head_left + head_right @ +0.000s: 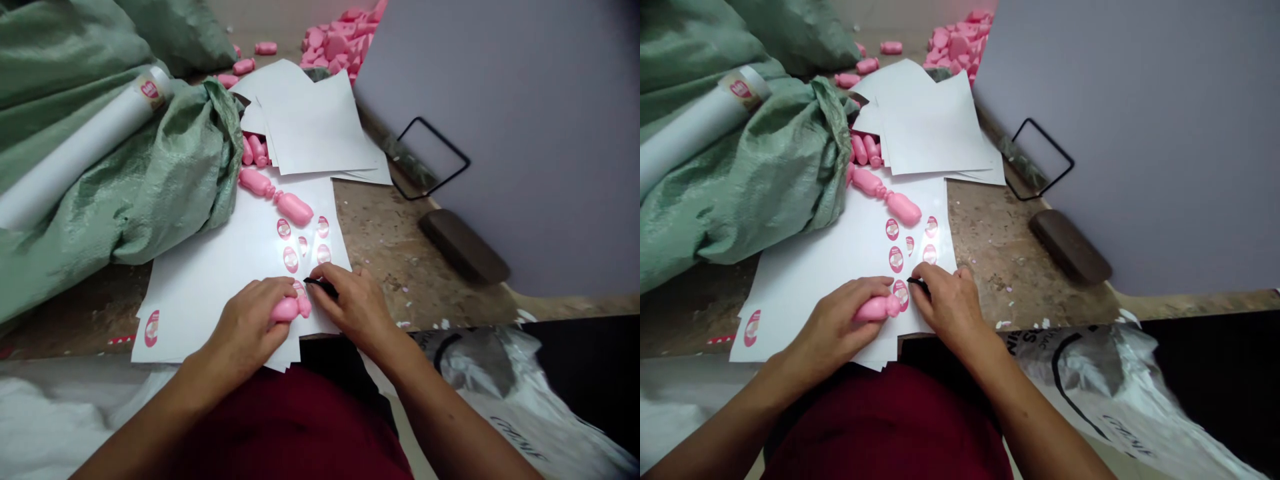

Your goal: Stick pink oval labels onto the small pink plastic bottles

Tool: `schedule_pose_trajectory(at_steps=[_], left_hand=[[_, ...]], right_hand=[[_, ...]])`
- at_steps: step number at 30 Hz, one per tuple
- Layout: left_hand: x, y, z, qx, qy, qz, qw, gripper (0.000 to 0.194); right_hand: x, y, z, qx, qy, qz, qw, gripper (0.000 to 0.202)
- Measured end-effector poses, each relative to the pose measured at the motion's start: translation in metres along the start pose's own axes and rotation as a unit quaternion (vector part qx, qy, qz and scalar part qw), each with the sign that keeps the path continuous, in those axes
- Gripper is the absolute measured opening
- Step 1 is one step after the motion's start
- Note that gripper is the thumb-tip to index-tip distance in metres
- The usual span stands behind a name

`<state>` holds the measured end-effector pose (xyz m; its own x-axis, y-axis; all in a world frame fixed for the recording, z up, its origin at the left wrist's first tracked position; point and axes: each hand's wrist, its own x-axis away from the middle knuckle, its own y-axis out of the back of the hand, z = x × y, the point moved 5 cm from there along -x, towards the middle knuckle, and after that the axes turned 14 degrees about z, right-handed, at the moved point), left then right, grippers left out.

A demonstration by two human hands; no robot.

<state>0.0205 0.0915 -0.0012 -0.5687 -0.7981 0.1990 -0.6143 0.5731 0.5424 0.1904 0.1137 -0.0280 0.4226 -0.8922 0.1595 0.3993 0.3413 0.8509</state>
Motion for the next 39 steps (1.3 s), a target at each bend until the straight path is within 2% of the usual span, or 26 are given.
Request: schedule_pose_trajectory(at_steps=[2, 5, 8, 12, 18, 21, 24, 26, 29, 32, 36, 39], left_hand=[[0.0, -0.009, 0.001, -0.112, -0.04, 0.016, 0.993, 0.04], [-0.002, -0.018, 0.007, -0.198, -0.043, 0.037, 0.979, 0.05], [-0.004, -0.018, 0.009, -0.219, -0.037, 0.049, 0.974, 0.057], [-0.005, -0.016, 0.009, -0.218, -0.029, 0.067, 0.973, 0.056], [-0.005, -0.017, 0.012, -0.202, -0.045, 0.048, 0.977, 0.054], [-0.004, -0.016, 0.015, -0.175, -0.041, 0.049, 0.982, 0.054], [-0.003, -0.009, 0.014, -0.094, -0.02, 0.043, 0.994, 0.046], [-0.001, -0.001, 0.015, -0.003, 0.03, 0.022, 0.999, 0.034], [0.0, 0.008, 0.019, 0.111, 0.115, -0.023, 0.987, 0.027], [-0.001, 0.012, 0.023, 0.139, 0.141, -0.052, 0.979, 0.027], [-0.003, 0.009, 0.028, 0.153, 0.152, -0.061, 0.975, 0.03], [-0.002, 0.008, 0.028, 0.153, 0.157, -0.073, 0.973, 0.032]], right_hand=[[0.001, 0.0, 0.001, 0.009, 0.004, -0.011, 1.0, 0.01], [0.003, 0.0, 0.003, 0.021, 0.012, -0.022, 0.999, 0.01], [0.004, -0.001, 0.004, 0.029, 0.021, -0.028, 0.999, 0.012], [0.003, -0.003, 0.004, 0.02, 0.02, -0.033, 0.999, 0.013], [-0.003, -0.005, 0.002, -0.008, -0.009, -0.031, 0.999, 0.014], [-0.005, -0.002, 0.001, -0.051, -0.017, -0.012, 0.998, 0.013], [-0.003, 0.002, -0.001, -0.082, -0.011, -0.005, 0.997, 0.012], [-0.001, 0.004, -0.002, -0.061, -0.012, -0.017, 0.998, 0.011], [0.001, 0.003, -0.001, -0.012, -0.012, -0.022, 1.0, 0.01], [-0.001, -0.001, 0.002, 0.01, -0.016, -0.013, 1.0, 0.011], [-0.008, -0.001, 0.004, 0.025, -0.033, -0.016, 0.999, 0.02], [-0.01, 0.002, -0.001, -0.052, -0.048, -0.009, 0.997, 0.025]])
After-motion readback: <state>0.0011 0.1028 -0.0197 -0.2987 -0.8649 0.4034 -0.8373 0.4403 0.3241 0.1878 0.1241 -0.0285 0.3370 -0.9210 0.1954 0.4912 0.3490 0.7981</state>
